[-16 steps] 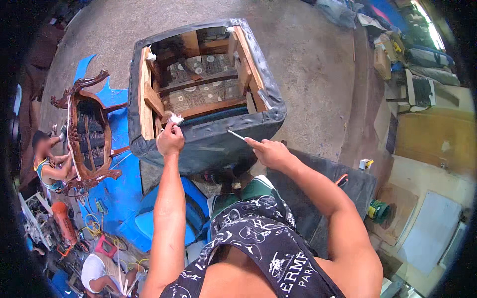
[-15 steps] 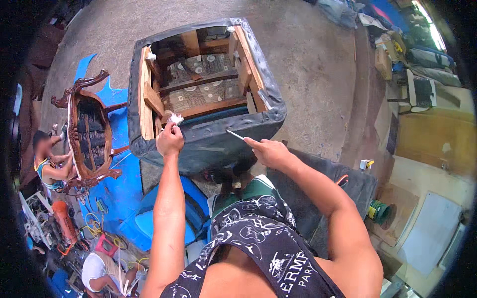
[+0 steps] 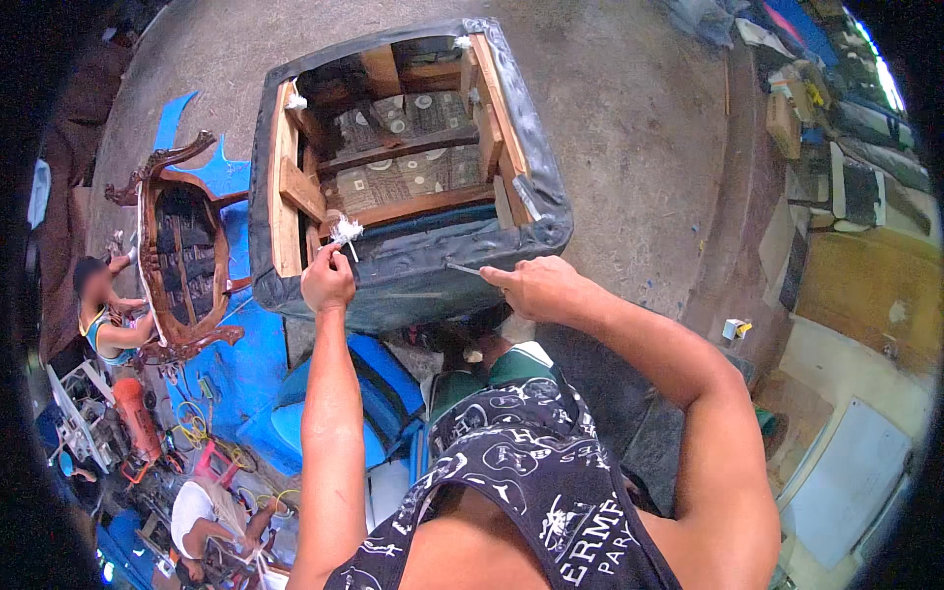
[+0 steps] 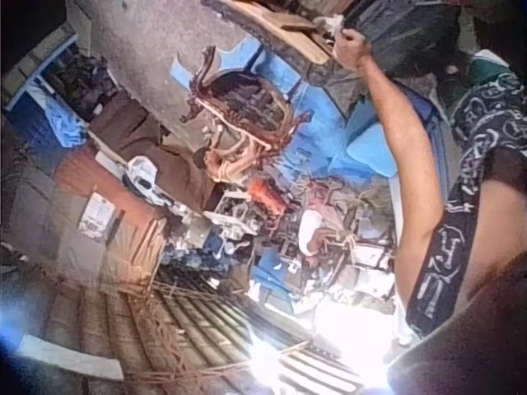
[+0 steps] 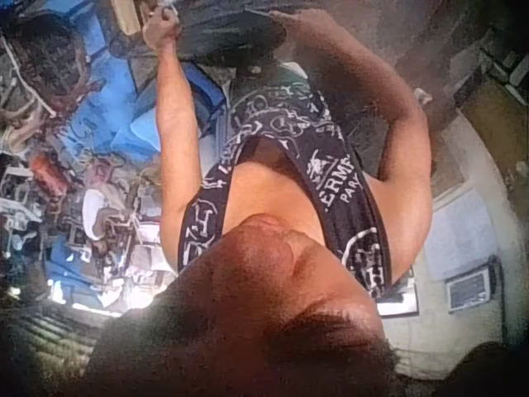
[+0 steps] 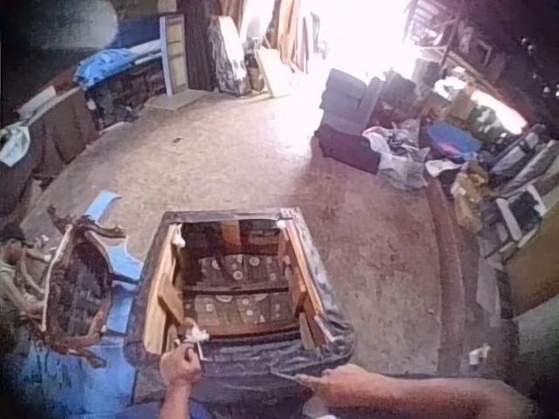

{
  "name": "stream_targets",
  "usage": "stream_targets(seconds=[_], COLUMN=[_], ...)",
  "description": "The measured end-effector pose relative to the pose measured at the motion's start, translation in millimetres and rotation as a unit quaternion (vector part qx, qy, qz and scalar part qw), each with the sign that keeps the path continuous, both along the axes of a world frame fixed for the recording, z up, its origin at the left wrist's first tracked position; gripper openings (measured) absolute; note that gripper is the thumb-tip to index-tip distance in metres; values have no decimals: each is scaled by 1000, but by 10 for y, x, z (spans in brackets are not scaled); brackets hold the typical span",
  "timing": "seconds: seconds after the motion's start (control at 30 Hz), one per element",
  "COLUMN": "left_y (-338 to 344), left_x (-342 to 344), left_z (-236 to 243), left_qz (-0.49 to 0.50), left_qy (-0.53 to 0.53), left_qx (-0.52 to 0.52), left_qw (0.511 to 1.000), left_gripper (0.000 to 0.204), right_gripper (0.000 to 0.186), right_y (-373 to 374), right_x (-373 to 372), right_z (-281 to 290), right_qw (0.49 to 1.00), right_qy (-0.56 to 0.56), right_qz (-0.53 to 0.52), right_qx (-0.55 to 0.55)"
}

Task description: Stripping old fabric and removing staples from a furniture frame using a flathead screwdriver.

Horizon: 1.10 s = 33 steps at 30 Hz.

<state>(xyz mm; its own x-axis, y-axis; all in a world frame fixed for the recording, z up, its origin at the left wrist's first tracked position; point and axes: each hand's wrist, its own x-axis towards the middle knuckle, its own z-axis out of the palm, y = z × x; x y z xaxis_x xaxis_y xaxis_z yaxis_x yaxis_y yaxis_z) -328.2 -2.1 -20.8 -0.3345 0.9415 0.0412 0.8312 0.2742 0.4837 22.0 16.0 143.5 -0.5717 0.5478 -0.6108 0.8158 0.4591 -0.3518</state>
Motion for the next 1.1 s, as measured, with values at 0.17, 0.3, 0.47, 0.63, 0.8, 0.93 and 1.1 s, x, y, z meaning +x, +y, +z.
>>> stream_targets(seconds=[0.17,0.3,0.47,0.63,0.8,0.93,1.1], left_y=[3,-4,9,11,40,20,-39], left_x=[-5,-14,-17,21,29,13,-23], left_z=[-14,-20,3,-32,-22,-31,-113], left_qz=[-1,5,6,2,10,-8,-16], left_qy=[7,-6,16,0,1,5,12], left_qx=[-9,-9,-44,-65,-22,-6,31], left_qw=[1000,1000,999,998,1000,1000,999], left_gripper=[17,18,25,24,18,19,19], right_gripper=[54,55,58,59,55,55,49], right_y=[23,-8,-25,416,-14,-657,61], right_x=[9,-25,-49,-299,-48,32,52], right_z=[-45,-31,-42,154,-190,-698,-221], right_qw=[1000,1000,998,983,997,984,1000], right_qy=[13,6,-24,-85,-38,80,6], right_qz=[8,17,44,157,24,-160,5], right_qx=[-15,-14,-27,-49,-56,-13,-7])
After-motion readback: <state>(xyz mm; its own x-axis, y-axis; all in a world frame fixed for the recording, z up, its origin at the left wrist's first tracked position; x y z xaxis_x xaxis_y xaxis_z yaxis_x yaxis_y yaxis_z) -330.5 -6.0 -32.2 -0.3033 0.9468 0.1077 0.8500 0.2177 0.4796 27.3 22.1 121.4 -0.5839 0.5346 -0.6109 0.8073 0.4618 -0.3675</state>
